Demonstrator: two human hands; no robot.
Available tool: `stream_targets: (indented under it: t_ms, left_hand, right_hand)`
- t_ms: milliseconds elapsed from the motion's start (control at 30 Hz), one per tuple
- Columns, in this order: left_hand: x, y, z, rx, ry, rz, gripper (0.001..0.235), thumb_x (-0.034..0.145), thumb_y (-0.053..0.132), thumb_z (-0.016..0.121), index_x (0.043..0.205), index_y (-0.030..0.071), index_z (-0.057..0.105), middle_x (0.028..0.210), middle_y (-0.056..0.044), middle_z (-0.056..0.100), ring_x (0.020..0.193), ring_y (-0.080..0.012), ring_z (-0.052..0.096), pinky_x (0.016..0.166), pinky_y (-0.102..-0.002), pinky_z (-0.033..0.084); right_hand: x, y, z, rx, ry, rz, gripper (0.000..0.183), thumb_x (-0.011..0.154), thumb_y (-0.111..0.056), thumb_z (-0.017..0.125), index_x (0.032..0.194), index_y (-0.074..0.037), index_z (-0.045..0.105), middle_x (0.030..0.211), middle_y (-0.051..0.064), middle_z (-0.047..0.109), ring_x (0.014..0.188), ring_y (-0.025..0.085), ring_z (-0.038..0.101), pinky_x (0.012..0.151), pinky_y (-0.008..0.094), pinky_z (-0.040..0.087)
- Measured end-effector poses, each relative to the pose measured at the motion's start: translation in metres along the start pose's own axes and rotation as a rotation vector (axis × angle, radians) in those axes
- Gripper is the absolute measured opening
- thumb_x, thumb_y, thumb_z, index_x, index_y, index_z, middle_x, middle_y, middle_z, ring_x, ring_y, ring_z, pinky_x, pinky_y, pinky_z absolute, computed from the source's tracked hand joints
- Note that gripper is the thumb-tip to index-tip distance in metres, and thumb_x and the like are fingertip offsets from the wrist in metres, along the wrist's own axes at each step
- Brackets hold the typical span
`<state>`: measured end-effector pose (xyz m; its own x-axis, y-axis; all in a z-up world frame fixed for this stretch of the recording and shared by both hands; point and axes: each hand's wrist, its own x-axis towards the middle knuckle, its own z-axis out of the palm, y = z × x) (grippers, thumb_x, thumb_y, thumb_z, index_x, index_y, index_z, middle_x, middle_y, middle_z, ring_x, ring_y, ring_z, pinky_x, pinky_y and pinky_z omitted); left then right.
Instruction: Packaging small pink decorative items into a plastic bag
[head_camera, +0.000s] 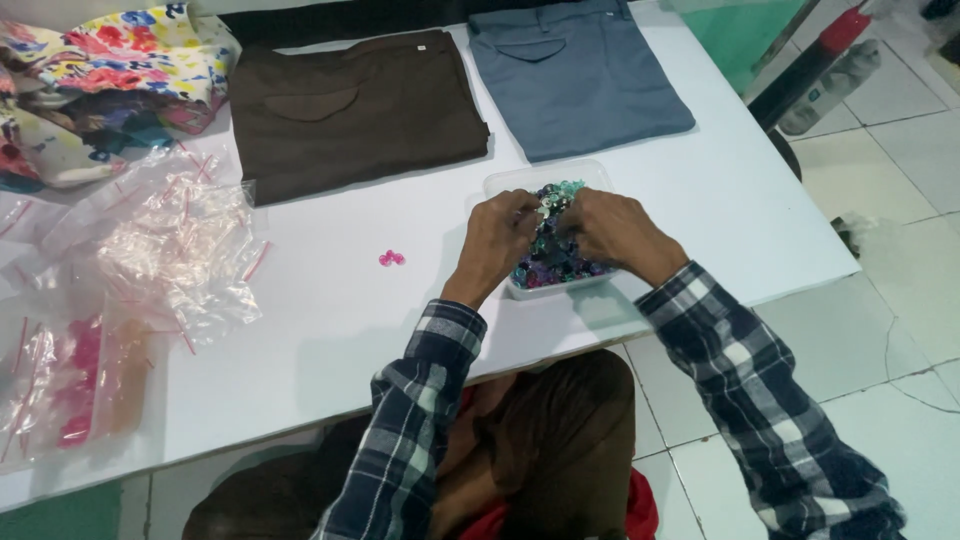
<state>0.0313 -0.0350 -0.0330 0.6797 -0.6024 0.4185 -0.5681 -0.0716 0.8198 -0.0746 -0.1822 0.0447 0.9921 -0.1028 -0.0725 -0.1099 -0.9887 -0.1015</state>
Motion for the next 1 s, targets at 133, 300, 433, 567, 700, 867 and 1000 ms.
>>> stream_targets:
  t_ms: [133, 300, 433, 567, 700, 867, 1000]
  left_hand:
    - [-0.007, 0.0, 0.005, 0.109, 0.035, 0.045, 0.016, 0.092, 0.003, 0.071, 0.108, 0.003, 0.072, 0.089, -0.017, 0.074, 0.081, -0.0319, 0.076, 0.068, -0.037, 0.065]
    - [-0.007, -0.013, 0.009, 0.177, 0.044, 0.07, 0.016, 0.093, 0.005, 0.07, 0.108, 0.008, 0.071, 0.09, -0.012, 0.073, 0.086, -0.0294, 0.075, 0.077, -0.036, 0.063]
    - [-0.006, -0.002, -0.001, 0.097, 0.025, 0.032, 0.017, 0.092, 0.005, 0.071, 0.109, 0.006, 0.071, 0.088, -0.016, 0.073, 0.084, -0.0345, 0.075, 0.076, -0.041, 0.063]
    - [-0.003, -0.007, -0.001, -0.05, 0.007, -0.047, 0.019, 0.09, 0.007, 0.071, 0.109, 0.011, 0.074, 0.088, -0.012, 0.075, 0.084, -0.0296, 0.076, 0.076, -0.04, 0.062]
    - [-0.006, 0.012, -0.011, -0.14, -0.091, -0.115, 0.024, 0.085, 0.008, 0.075, 0.108, 0.012, 0.077, 0.088, -0.013, 0.076, 0.085, -0.0292, 0.076, 0.077, -0.04, 0.061]
    - [-0.009, 0.038, -0.018, -0.085, -0.133, -0.083, 0.024, 0.085, 0.007, 0.075, 0.108, 0.012, 0.079, 0.09, -0.016, 0.078, 0.088, -0.0356, 0.076, 0.079, -0.044, 0.061]
    - [-0.006, 0.02, -0.009, -0.071, -0.09, -0.089, 0.022, 0.084, 0.009, 0.076, 0.105, 0.015, 0.08, 0.088, -0.012, 0.078, 0.085, -0.0325, 0.076, 0.079, -0.041, 0.061]
  right_hand:
    - [0.027, 0.013, 0.056, -0.108, -0.001, -0.077, 0.026, 0.079, -0.014, 0.073, 0.1, 0.0, 0.066, 0.09, 0.016, 0.07, 0.09, 0.041, 0.072, 0.075, 0.053, 0.06]
    - [0.053, 0.032, 0.11, -0.405, 0.147, -0.236, 0.016, 0.08, -0.019, 0.071, 0.093, -0.01, 0.07, 0.087, 0.004, 0.067, 0.083, 0.027, 0.07, 0.067, 0.04, 0.058]
    - [0.038, 0.027, 0.085, -0.357, 0.139, -0.13, 0.02, 0.08, -0.021, 0.071, 0.096, -0.01, 0.068, 0.085, 0.004, 0.064, 0.085, 0.028, 0.071, 0.072, 0.041, 0.059]
    - [0.01, 0.014, 0.025, 0.299, 0.148, 0.006, 0.027, 0.088, -0.026, 0.071, 0.105, -0.005, 0.069, 0.093, 0.018, 0.067, 0.093, 0.041, 0.069, 0.075, 0.052, 0.056]
    - [-0.011, 0.007, -0.004, 0.742, 0.154, 0.06, 0.025, 0.09, -0.028, 0.075, 0.106, -0.009, 0.077, 0.095, 0.015, 0.07, 0.093, 0.03, 0.068, 0.076, 0.047, 0.057]
    - [0.007, 0.022, 0.022, 1.006, 0.176, 0.083, 0.019, 0.086, -0.017, 0.081, 0.102, -0.006, 0.079, 0.074, 0.015, 0.067, 0.064, 0.017, 0.06, 0.049, 0.032, 0.049]
    - [0.005, 0.025, 0.027, 1.164, 0.129, 0.112, 0.022, 0.09, -0.016, 0.077, 0.107, -0.002, 0.077, 0.067, 0.014, 0.07, 0.051, 0.015, 0.062, 0.038, 0.023, 0.045]
